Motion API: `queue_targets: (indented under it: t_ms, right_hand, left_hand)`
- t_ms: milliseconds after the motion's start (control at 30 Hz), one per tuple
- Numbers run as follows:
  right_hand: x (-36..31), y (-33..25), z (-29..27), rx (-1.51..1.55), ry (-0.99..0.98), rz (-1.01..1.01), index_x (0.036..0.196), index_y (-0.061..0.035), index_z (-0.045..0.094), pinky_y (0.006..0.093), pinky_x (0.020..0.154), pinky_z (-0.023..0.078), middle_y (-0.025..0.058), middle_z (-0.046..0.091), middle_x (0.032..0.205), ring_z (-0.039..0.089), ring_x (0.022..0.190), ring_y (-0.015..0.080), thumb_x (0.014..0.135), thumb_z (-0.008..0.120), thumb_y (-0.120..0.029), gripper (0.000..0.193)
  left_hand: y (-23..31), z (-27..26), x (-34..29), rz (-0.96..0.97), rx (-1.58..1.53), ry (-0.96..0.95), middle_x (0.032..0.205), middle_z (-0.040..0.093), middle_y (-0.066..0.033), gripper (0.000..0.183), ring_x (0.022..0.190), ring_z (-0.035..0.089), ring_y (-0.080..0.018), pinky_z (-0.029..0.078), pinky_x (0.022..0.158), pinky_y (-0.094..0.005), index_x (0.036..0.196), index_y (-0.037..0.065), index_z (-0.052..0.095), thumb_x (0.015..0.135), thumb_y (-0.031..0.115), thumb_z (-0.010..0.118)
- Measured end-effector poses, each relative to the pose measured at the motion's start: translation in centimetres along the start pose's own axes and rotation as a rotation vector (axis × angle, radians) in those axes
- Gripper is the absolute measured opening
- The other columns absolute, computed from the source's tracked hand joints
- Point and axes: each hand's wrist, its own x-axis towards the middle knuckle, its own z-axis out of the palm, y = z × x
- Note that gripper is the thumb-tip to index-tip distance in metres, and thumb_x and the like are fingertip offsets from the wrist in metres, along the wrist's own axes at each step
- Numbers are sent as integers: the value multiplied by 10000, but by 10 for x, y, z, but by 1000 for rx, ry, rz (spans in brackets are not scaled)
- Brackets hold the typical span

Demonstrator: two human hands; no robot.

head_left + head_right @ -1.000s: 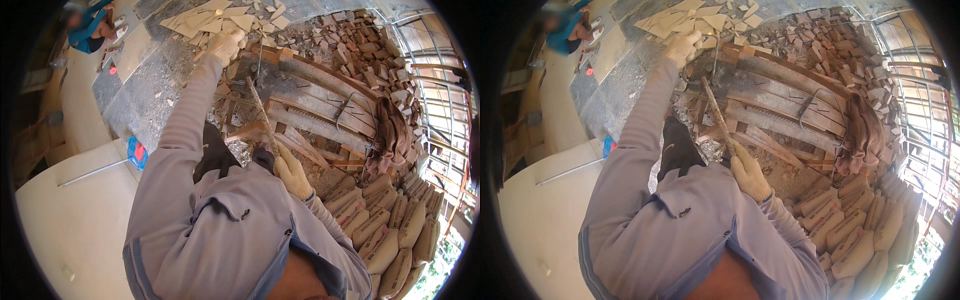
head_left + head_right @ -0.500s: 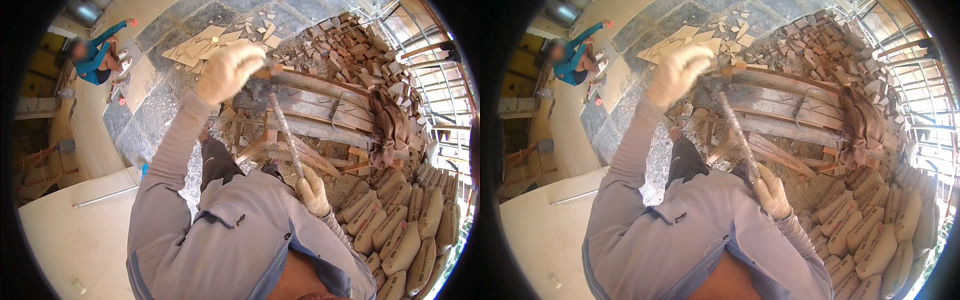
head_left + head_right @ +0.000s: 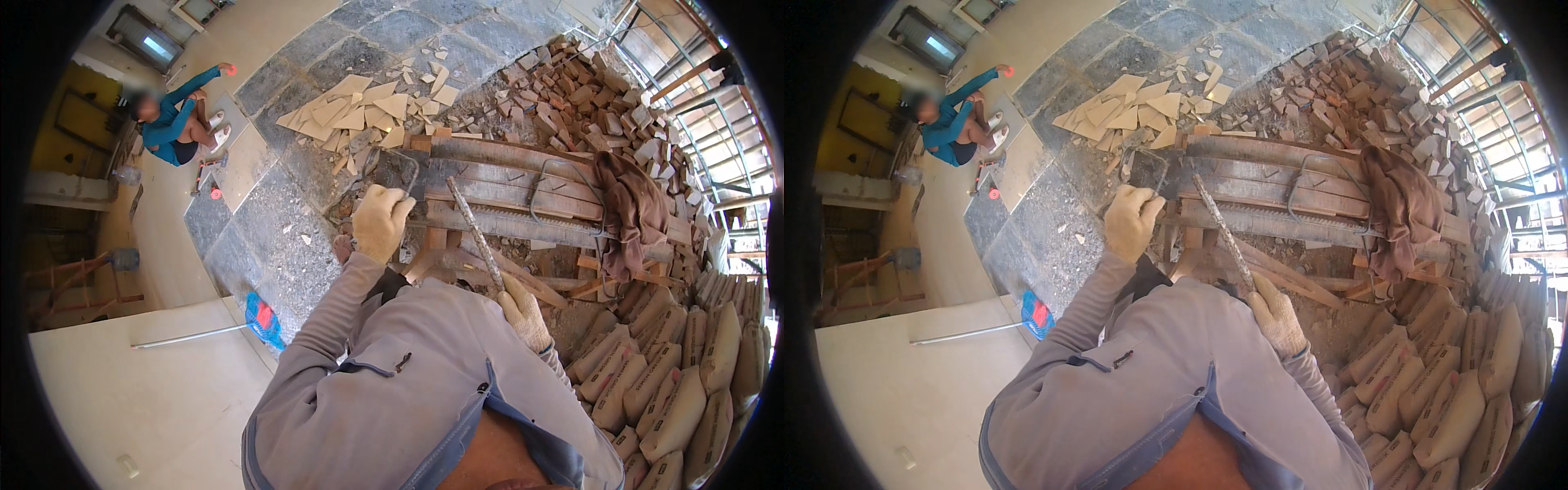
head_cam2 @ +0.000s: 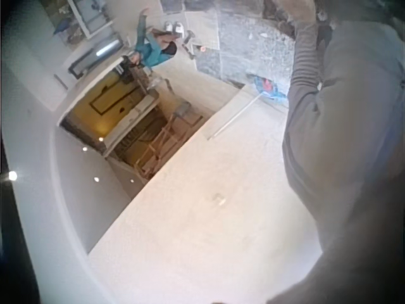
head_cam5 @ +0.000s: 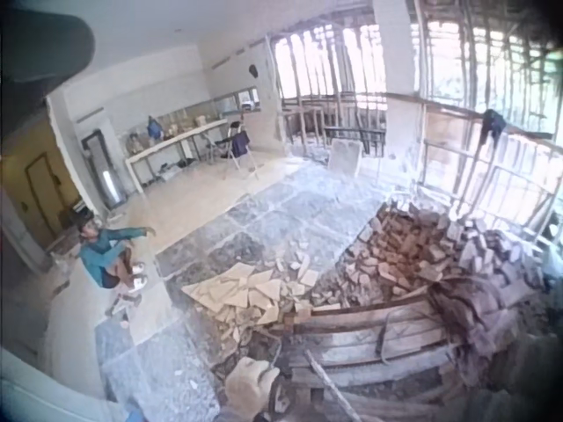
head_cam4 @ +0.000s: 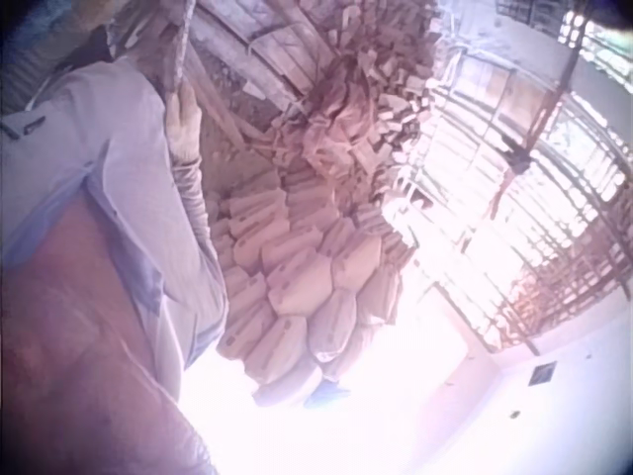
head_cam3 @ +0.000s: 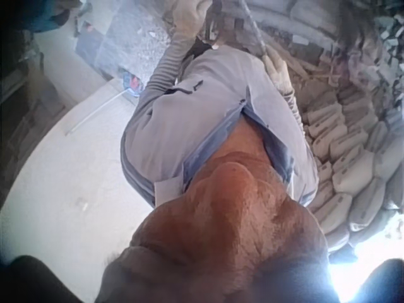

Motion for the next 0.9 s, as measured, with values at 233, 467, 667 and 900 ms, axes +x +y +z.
queue_targets:
  t_ms: [233, 467, 667, 900]
  right_hand:
    - [14, -1, -15, 37, -49, 78, 1361, 31, 588, 400, 939, 510, 272, 692, 1140, 686, 1073, 362, 1011, 498, -153, 405]
    - [15, -5, -13, 19, -66, 30, 1365, 32, 587, 416, 950, 508, 277, 695, 1162, 685, 1106, 365, 1026, 513, -179, 406]
    - [13, -14, -7, 46, -114, 79, 1373, 31, 583, 419, 954, 507, 277, 694, 1168, 683, 1114, 371, 1029, 511, -183, 411]
    - [9, -15, 1, 80, -124, 117, 1378, 31, 579, 418, 955, 506, 274, 694, 1176, 681, 1119, 372, 1030, 508, -185, 415]
  left_hand:
    - [-37, 5, 19, -578, -529, 113, 987, 681, -61, 265, 799, 659, -180, 522, 791, -324, 952, -48, 731, 977, 214, 709]
    - [-56, -15, 50, -553, -909, -183, 992, 688, -88, 544, 752, 632, -167, 526, 725, -328, 1309, -25, 576, 882, 193, 834]
    - [-63, -21, 76, -313, -387, -248, 1012, 700, -103, 502, 823, 645, -165, 518, 747, -315, 1351, -23, 588, 943, 225, 746]
    - [-71, 21, 95, -322, -148, 115, 1040, 733, -263, 422, 1004, 703, -425, 536, 870, -482, 1190, 3, 669, 1011, 376, 585]
